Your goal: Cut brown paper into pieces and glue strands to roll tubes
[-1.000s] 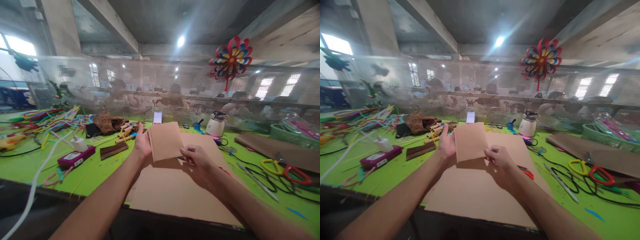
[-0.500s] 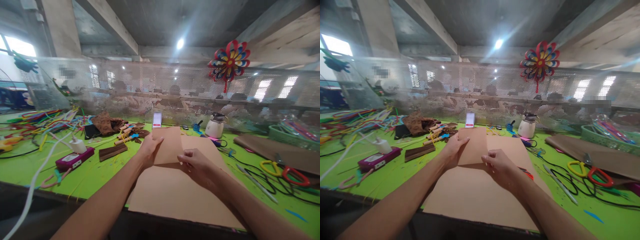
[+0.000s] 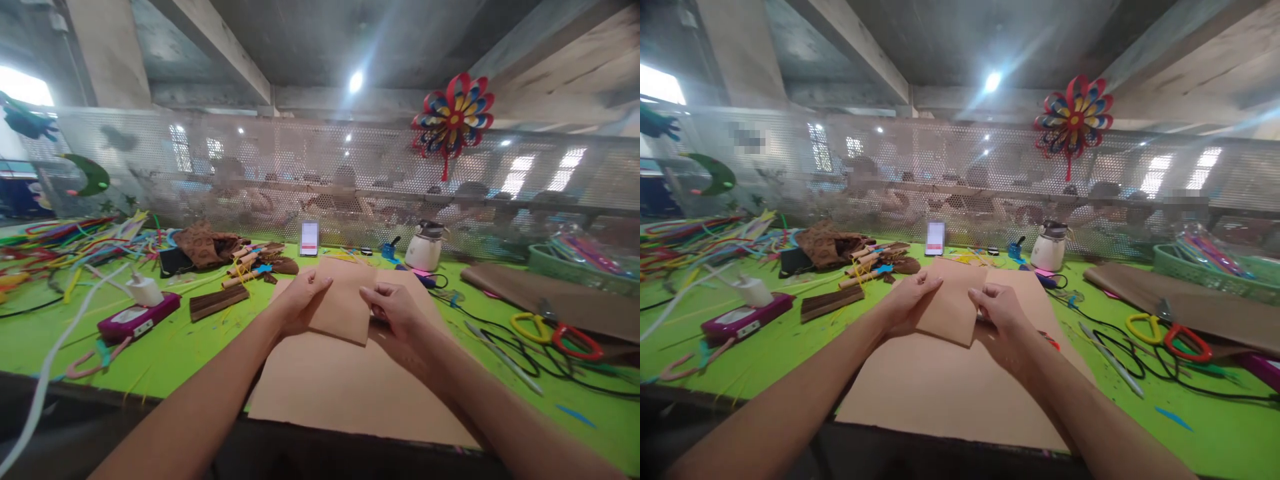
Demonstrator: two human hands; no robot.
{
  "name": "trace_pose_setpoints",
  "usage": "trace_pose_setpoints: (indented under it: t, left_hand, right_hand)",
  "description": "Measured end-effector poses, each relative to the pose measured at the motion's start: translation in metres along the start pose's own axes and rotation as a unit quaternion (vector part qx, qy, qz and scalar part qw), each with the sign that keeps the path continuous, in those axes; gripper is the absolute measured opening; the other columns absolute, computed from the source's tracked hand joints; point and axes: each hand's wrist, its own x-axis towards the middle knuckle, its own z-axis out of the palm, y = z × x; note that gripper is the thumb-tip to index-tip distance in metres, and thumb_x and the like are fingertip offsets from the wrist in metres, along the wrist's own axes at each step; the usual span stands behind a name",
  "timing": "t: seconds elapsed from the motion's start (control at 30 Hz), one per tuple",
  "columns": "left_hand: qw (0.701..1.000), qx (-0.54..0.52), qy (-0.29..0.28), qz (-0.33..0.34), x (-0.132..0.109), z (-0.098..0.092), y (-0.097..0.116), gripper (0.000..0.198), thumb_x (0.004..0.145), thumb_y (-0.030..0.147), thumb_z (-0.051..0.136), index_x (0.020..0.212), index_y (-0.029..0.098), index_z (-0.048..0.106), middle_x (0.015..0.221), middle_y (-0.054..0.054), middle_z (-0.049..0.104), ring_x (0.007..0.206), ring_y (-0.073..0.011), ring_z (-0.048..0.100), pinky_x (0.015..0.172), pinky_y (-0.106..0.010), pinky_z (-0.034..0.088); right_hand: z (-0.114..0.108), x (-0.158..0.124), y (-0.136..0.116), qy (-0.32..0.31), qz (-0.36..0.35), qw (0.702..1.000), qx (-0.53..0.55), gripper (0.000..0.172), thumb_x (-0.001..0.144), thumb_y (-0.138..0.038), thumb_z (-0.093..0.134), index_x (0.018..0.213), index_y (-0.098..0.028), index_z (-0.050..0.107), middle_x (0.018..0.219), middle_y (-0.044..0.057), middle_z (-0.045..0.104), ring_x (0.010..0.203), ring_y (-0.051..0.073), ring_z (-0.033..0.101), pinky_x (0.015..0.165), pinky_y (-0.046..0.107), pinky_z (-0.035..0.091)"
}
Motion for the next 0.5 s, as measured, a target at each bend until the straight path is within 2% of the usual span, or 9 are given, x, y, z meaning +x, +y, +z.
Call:
trace_pose_setpoints:
  t: [0.13, 0.2, 0.27, 0.37, 0.4, 0.5]
  left_hand:
    - [0.996, -0.003, -0.067, -0.065, 0.003, -0.007, -0.009, 0.028, 0.074, 0.027, 0.072, 0.097, 0.015, 0.063, 0.089, -0.011, 0.071, 0.08, -0.0238, 0.067, 0.073, -0.035, 0.052]
    - [0.993, -0.023, -0.074, -0.089, 0.005, -0.011, -0.014, 0.026, 0.075, 0.025, 0.07, 0.097, 0.015, 0.062, 0.089, -0.011, 0.071, 0.08, -0.0239, 0.067, 0.074, -0.035, 0.052]
    - [0.989, -0.057, -0.071, -0.112, 0.006, -0.014, -0.018, 0.024, 0.076, 0.021, 0.067, 0.098, 0.016, 0.062, 0.09, -0.011, 0.071, 0.082, -0.0237, 0.068, 0.076, -0.037, 0.052]
    - [0.981, -0.084, -0.083, -0.152, 0.008, -0.021, -0.021, 0.022, 0.074, 0.014, 0.064, 0.096, 0.015, 0.062, 0.089, -0.011, 0.071, 0.082, -0.0229, 0.068, 0.078, -0.036, 0.052]
    - [0.979, -0.082, -0.094, -0.163, 0.01, -0.023, -0.022, 0.022, 0.074, 0.013, 0.064, 0.096, 0.014, 0.063, 0.089, -0.011, 0.071, 0.082, -0.023, 0.068, 0.078, -0.036, 0.052]
    - [0.976, -0.041, -0.112, -0.18, 0.015, -0.032, -0.021, 0.023, 0.072, 0.014, 0.065, 0.095, 0.014, 0.064, 0.085, -0.011, 0.072, 0.075, -0.0232, 0.068, 0.071, -0.035, 0.053]
  right_hand:
    - [0.004, 0.0, 0.005, -0.001, 0.005, 0.999, -0.046, 0.05, 0.065, -0.064, 0.065, 0.054, -0.02, 0.043, 0.045, -0.007, 0.036, 0.043, 0.008, 0.032, 0.045, 0.025, 0.03]
    - [0.001, 0.001, 0.004, -0.024, 0.01, 0.996, -0.08, 0.049, 0.067, -0.064, 0.063, 0.053, -0.019, 0.048, 0.045, -0.004, 0.043, 0.044, 0.009, 0.036, 0.045, 0.025, 0.03]
    - [-0.01, 0.005, -0.002, -0.042, 0.01, 0.992, -0.12, 0.049, 0.069, -0.062, 0.062, 0.053, -0.017, 0.055, 0.05, 0.0, 0.051, 0.048, 0.011, 0.043, 0.047, 0.026, 0.033]
    - [-0.04, 0.009, -0.014, -0.049, -0.005, 0.981, -0.189, 0.041, 0.068, -0.055, 0.067, 0.055, -0.016, 0.063, 0.058, 0.002, 0.059, 0.058, 0.014, 0.049, 0.054, 0.026, 0.035]
    - [-0.052, 0.009, -0.018, -0.06, -0.012, 0.97, -0.233, 0.037, 0.067, -0.052, 0.07, 0.057, -0.017, 0.066, 0.06, 0.003, 0.061, 0.06, 0.015, 0.05, 0.056, 0.027, 0.035]
    - [-0.087, -0.001, -0.02, -0.141, -0.013, 0.887, -0.44, 0.031, 0.07, -0.049, 0.068, 0.073, -0.018, 0.072, 0.073, 0.006, 0.067, 0.065, 0.018, 0.055, 0.059, 0.028, 0.037]
